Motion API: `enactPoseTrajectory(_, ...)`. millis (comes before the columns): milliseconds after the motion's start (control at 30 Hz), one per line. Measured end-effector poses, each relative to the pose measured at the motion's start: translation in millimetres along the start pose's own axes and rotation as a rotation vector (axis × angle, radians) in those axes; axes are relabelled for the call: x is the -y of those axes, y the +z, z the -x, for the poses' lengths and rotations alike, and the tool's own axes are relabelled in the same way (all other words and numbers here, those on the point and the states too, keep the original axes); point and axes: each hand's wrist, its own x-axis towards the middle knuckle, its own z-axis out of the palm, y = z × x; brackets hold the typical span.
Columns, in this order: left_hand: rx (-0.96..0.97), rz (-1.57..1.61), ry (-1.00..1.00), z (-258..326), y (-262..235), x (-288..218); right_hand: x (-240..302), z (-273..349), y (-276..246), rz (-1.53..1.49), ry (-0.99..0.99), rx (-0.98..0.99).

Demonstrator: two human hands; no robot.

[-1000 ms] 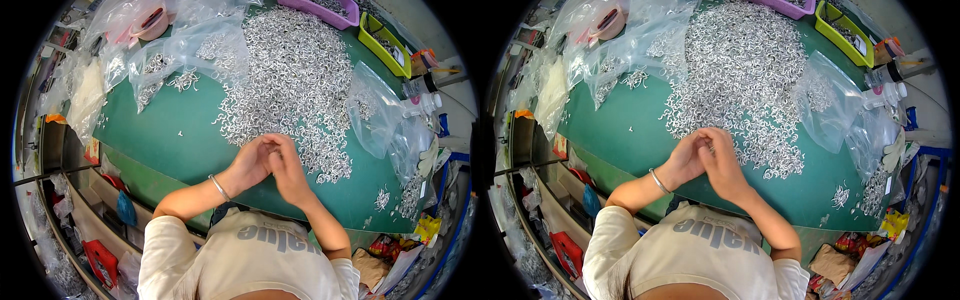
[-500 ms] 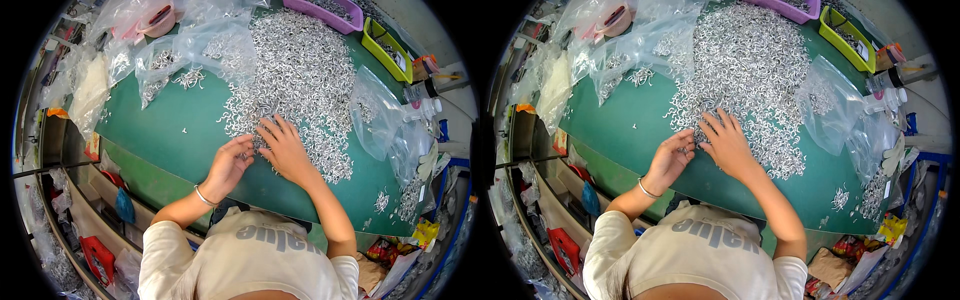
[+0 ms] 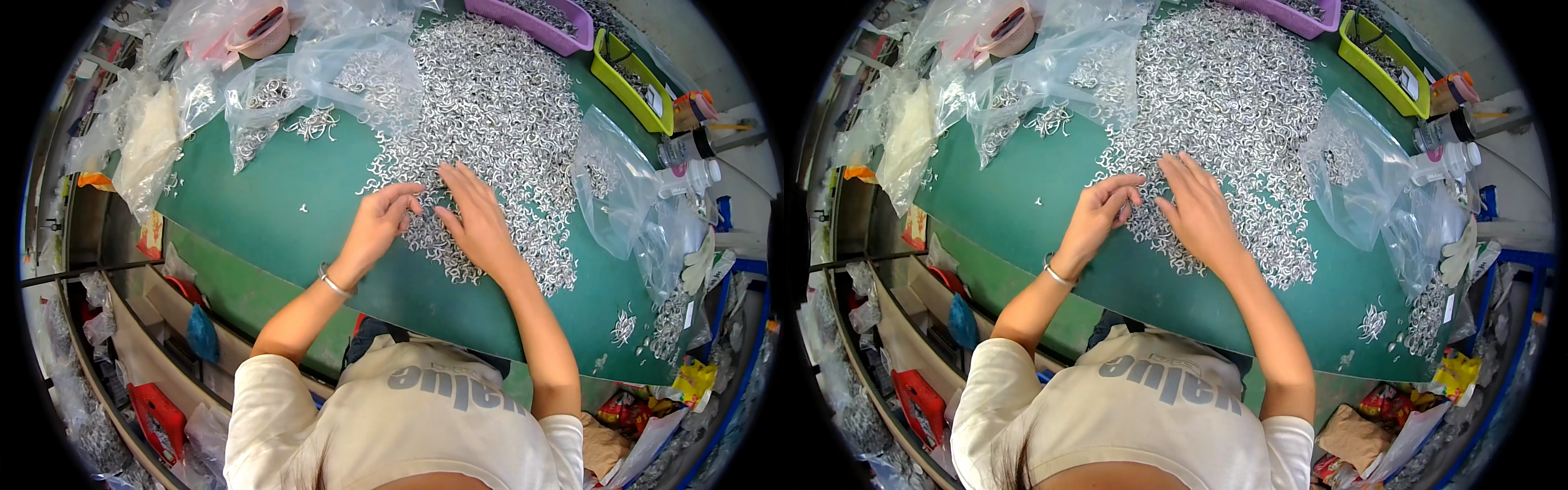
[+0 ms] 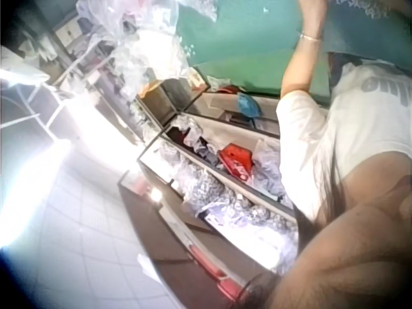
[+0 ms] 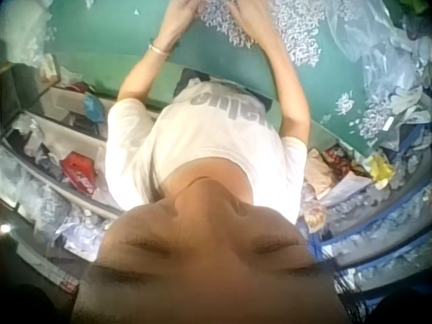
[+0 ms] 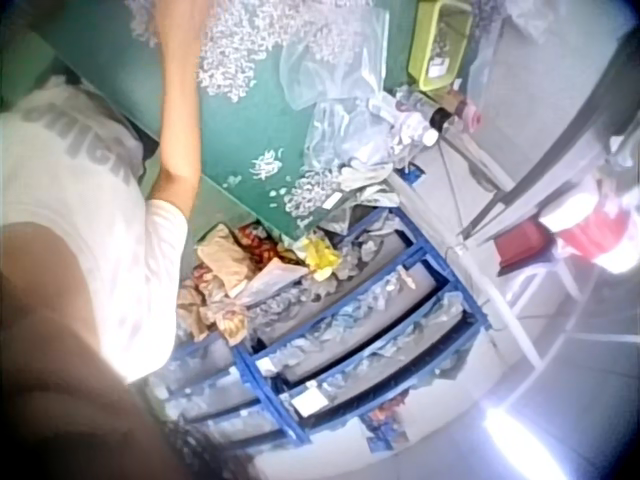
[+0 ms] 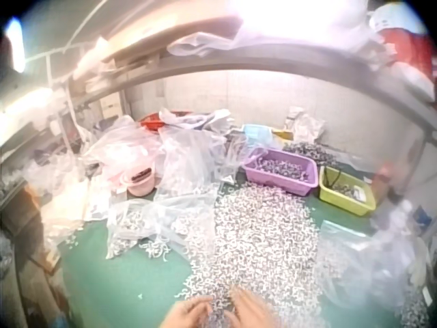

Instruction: The person sorts and counts small silver-colored metal hooks on a green work table, gathering them into small piles and placing them into plastic bags by hand.

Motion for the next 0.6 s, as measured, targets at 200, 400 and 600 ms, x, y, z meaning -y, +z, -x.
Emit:
enactPoseTrajectory(200, -0.054, -0.648, 0.319, -30.5, -7.0, 5.2, 1.4, 21.4, -4.4, 0.084, -0.097, 0.212)
enactPoseTrajectory(400, -0.019, -1.124, 0.482, -28.9, -3.6, 8.9, -10.4, 16.3, -12.0, -0.084, 0.057, 0.105)
enactPoseTrajectory(600, -0.085, -1.102, 0.471, -22.6, -2.4, 1.9, -19.5, -8.7, 9.5, 0.102, -0.034, 0.009)
